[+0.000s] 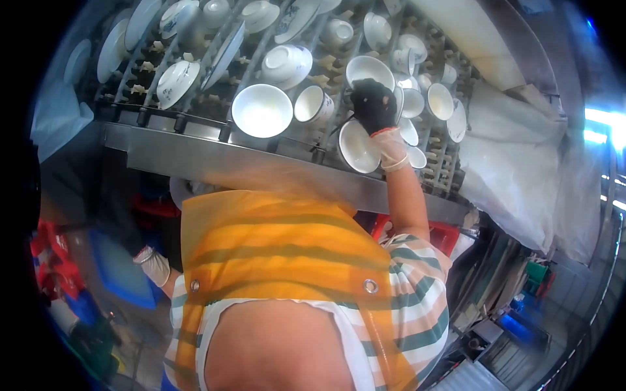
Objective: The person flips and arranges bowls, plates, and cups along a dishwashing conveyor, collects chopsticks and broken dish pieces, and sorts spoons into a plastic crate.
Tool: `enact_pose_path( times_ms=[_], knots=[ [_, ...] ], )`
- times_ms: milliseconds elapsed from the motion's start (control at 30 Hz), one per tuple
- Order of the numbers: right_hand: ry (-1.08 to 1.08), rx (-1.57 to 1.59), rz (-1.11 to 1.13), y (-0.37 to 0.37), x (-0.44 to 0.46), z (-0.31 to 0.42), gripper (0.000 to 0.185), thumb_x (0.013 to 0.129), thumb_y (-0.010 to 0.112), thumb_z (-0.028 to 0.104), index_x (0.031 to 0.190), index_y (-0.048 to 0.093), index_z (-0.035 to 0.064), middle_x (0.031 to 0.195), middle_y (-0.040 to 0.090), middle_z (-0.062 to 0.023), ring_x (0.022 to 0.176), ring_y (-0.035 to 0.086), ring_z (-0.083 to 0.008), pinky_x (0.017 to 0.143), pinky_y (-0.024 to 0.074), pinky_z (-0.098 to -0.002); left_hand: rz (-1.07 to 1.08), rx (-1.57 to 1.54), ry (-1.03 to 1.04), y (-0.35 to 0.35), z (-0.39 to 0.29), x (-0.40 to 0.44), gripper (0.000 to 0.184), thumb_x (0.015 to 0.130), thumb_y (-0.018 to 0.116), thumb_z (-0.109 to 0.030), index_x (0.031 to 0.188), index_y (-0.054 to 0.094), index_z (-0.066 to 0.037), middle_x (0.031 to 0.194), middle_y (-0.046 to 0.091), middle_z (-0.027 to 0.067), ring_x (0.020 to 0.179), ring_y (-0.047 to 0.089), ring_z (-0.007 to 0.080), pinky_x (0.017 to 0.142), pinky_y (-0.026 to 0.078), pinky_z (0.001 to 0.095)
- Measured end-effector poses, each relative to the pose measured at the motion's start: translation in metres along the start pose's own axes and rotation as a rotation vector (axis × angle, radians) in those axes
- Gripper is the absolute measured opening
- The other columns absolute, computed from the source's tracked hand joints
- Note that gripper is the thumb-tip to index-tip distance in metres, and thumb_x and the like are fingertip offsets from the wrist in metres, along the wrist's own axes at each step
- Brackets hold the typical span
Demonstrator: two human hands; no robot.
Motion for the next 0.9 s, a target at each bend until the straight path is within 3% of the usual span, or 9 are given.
enact_pose_path(
  times_ms=[200,233,300,433,633,767,833,867,900],
  knots=[
    [0.507,1.169,-0.148,0.008,0.025,-0.061,0.034,0.082,0.065,0.023,0.106,0.061,-0.0008,0.089,0.065,-0.0093,0.076,0.059,-0.0137,0.070,0.0478,-0.0261,0.529,-1.321,0.029,0.051,-0.199,0.037,0.041,0.075,0.051,0.010,0.115,0.056,0.001,0.118,0.055,0.0138,0.110,0.053,0.0229,0.090,0.043,0.0312],
    [0.575,1.268,-0.182,0.014,0.027,-0.057,0.035,0.082,0.065,0.022,0.107,0.060,-0.0016,0.087,0.064,-0.0086,0.076,0.058,-0.0134,0.071,0.0476,-0.0259,0.482,-1.111,0.379,0.033,-0.242,0.048,0.040,0.074,0.053,0.009,0.112,0.060,-0.004,0.113,0.057,0.0142,0.106,0.055,0.0236,0.088,0.044,0.0299],
    [0.263,0.647,-0.406,-0.009,0.024,-0.032,0.037,0.078,0.069,0.013,0.110,0.056,-0.0015,0.098,0.062,-0.0091,0.085,0.058,-0.0141,0.074,0.0476,-0.0262,0.601,-1.039,0.391,0.048,-0.273,0.045,0.035,0.074,0.056,0.006,0.106,0.063,-0.007,0.111,0.058,0.0142,0.103,0.058,0.0256,0.085,0.046,0.0313],
    [-0.249,0.644,-0.111,-0.047,0.001,0.089,0.035,0.062,0.077,0.010,0.094,0.066,0.0101,0.093,0.061,-0.0063,0.093,0.057,-0.0235,0.081,0.0457,-0.0322,0.628,-0.915,0.533,0.077,-0.301,0.028,0.032,0.072,0.061,0.000,0.103,0.065,-0.008,0.107,0.060,0.0143,0.096,0.060,0.0275,0.081,0.048,0.0346],
    [0.150,0.867,-0.040,-0.003,-0.016,0.018,0.019,0.082,0.062,0.019,0.092,0.063,0.0029,0.081,0.063,-0.0120,0.073,0.061,-0.0215,0.065,0.0488,-0.0308,0.632,-0.745,0.867,0.088,-0.313,0.031,0.025,0.070,0.066,-0.004,0.094,0.065,-0.005,0.088,0.064,0.0141,0.083,0.061,0.0300,0.075,0.048,0.0369],
    [0.311,0.832,-0.010,0.023,-0.016,-0.036,0.026,0.073,0.066,0.018,0.096,0.059,0.0083,0.089,0.060,-0.0123,0.083,0.059,-0.0300,0.072,0.0475,-0.0384,0.913,-0.906,0.445,0.111,-0.299,0.066,0.026,0.079,0.065,-0.021,0.097,0.063,-0.002,0.076,0.062,0.0048,0.068,0.058,0.0149,0.065,0.047,0.0282],
    [0.187,0.645,-0.183,0.008,-0.010,-0.038,0.027,0.089,0.051,0.026,0.098,0.059,0.0014,0.079,0.063,-0.0116,0.070,0.064,-0.0202,0.060,0.0524,-0.0317,1.345,-0.726,-0.008,0.128,-0.289,0.067,0.031,0.084,0.061,-0.028,0.099,0.062,-0.002,0.076,0.059,0.0009,0.069,0.054,0.0077,0.063,0.045,0.0238],
    [0.224,0.557,-0.065,0.019,-0.002,-0.044,0.042,0.056,0.073,0.018,0.094,0.056,0.0091,0.092,0.057,-0.0119,0.087,0.056,-0.0296,0.072,0.0464,-0.0402,1.321,-0.837,0.068,0.123,-0.304,0.071,0.036,0.085,0.058,-0.033,0.101,0.061,0.000,0.073,0.059,0.0038,0.071,0.055,0.0103,0.064,0.046,0.0268],
    [0.253,0.589,-0.061,0.027,0.002,-0.055,0.045,0.055,0.074,0.019,0.095,0.056,0.0086,0.094,0.057,-0.0115,0.088,0.057,-0.0294,0.075,0.0466,-0.0398,1.321,-0.830,0.066,0.130,-0.308,0.072,0.036,0.085,0.058,-0.033,0.101,0.061,0.000,0.073,0.059,0.0038,0.071,0.055,0.0103,0.064,0.046,0.0268]
  ],
)
Point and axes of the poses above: each hand's wrist, its own x-axis towards the middle knuckle, its own y-axis out of the palm, z = x × y, the point moved 10 cm from there along x, towards the middle knuckle
